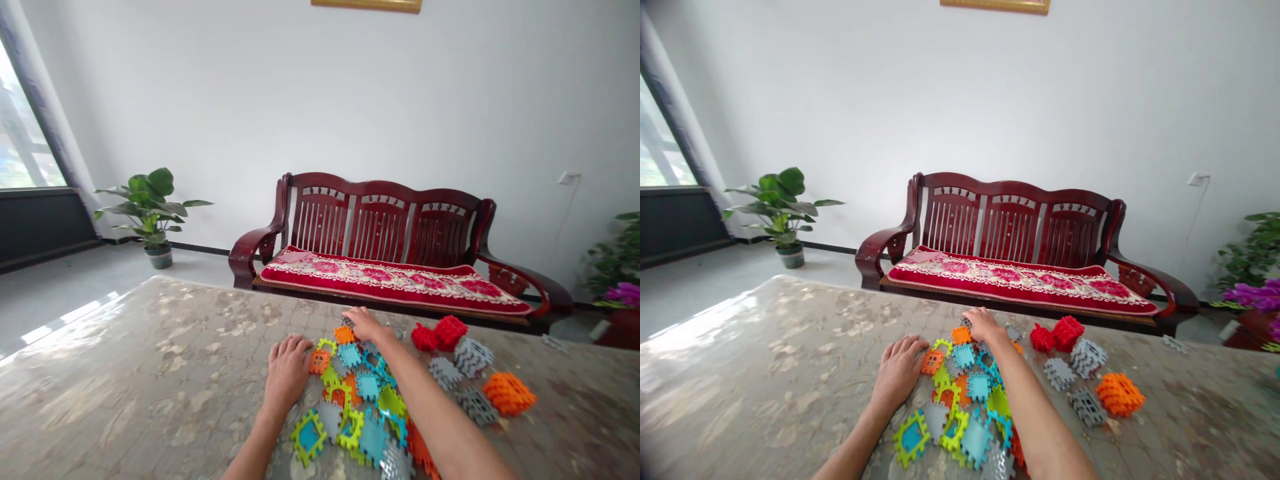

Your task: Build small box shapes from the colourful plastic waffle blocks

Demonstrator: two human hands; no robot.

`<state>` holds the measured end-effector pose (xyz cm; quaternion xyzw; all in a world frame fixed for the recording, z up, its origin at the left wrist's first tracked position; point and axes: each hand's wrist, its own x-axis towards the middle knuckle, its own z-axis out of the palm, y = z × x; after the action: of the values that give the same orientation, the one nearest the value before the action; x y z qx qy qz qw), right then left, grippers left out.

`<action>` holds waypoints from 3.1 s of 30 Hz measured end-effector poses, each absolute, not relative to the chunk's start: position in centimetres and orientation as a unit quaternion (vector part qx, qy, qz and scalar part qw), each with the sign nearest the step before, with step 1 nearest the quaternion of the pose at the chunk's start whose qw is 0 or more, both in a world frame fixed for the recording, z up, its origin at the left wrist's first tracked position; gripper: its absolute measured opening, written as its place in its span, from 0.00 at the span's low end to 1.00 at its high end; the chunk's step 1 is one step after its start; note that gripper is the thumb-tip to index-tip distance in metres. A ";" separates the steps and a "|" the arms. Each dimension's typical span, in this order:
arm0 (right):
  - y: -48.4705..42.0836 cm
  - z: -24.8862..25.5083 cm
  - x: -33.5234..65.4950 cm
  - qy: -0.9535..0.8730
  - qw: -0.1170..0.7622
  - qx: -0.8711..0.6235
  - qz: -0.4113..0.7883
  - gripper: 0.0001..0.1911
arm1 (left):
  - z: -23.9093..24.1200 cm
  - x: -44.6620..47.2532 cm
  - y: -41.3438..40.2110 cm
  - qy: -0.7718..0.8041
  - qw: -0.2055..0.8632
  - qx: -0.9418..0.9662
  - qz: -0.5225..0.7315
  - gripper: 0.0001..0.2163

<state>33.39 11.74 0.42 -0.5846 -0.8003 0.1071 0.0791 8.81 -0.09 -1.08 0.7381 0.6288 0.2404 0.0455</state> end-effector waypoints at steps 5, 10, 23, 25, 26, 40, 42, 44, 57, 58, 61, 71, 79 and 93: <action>10.7 1.2 33.2 -0.767 0.134 -0.622 0.081 0.31 | -1.1 8.9 -0.1 0.627 0.038 0.739 0.243 0.13; 8.1 2.2 34.0 -0.724 0.226 -0.648 0.064 0.17 | -1.1 8.8 0.0 0.630 0.034 0.737 0.241 0.13; -9.1 0.2 43.7 -0.633 0.397 -0.664 -0.029 0.10 | -0.5 8.8 0.0 0.629 0.049 0.744 0.219 0.15; -10.9 -0.5 44.3 -0.624 0.399 -0.672 -0.004 0.13 | -0.4 8.8 -0.1 0.631 0.047 0.743 0.216 0.15; -11.6 -1.0 44.5 -0.617 0.406 -0.674 0.010 0.15 | -0.3 8.8 -0.1 0.632 0.046 0.744 0.214 0.15; -12.2 -2.3 44.2 -0.567 0.378 -0.732 0.012 0.22 | 0.0 8.8 -0.1 0.632 0.035 0.749 0.196 0.16; -11.8 -2.1 43.8 -0.568 0.354 -0.743 -0.013 0.24 | -0.1 8.8 0.0 0.632 0.033 0.750 0.195 0.16; -11.6 -2.1 43.4 -0.569 0.335 -0.751 -0.023 0.24 | -0.2 8.7 0.1 0.630 0.031 0.752 0.192 0.16; -11.5 -2.0 42.7 -0.549 0.324 -0.770 -0.025 0.28 | -0.5 8.6 0.3 0.629 0.016 0.755 0.188 0.17; -11.5 -1.8 42.7 -0.552 0.315 -0.772 -0.028 0.28 | -0.5 8.6 0.3 0.629 0.016 0.754 0.187 0.17; -11.6 -1.4 42.8 -0.555 0.282 -0.782 -0.031 0.27 | -0.3 8.6 0.2 0.630 0.020 0.754 0.187 0.16; -11.3 -2.1 42.9 -0.555 0.299 -0.776 -0.038 0.28 | -0.5 8.6 0.4 0.630 0.025 0.754 0.182 0.17; -12.2 -0.9 45.9 -0.529 0.416 -0.734 -0.092 0.30 | -0.1 8.7 0.1 0.632 0.023 0.753 0.183 0.17; -13.0 -1.3 49.8 -0.487 0.387 -0.776 -0.103 0.30 | 0.2 8.9 -0.1 0.635 0.022 0.751 0.179 0.17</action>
<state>49.83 -13.02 -1.31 -0.7763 -0.4866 -0.1026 0.3875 8.85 -0.12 0.22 0.7510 0.6352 0.1789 0.0217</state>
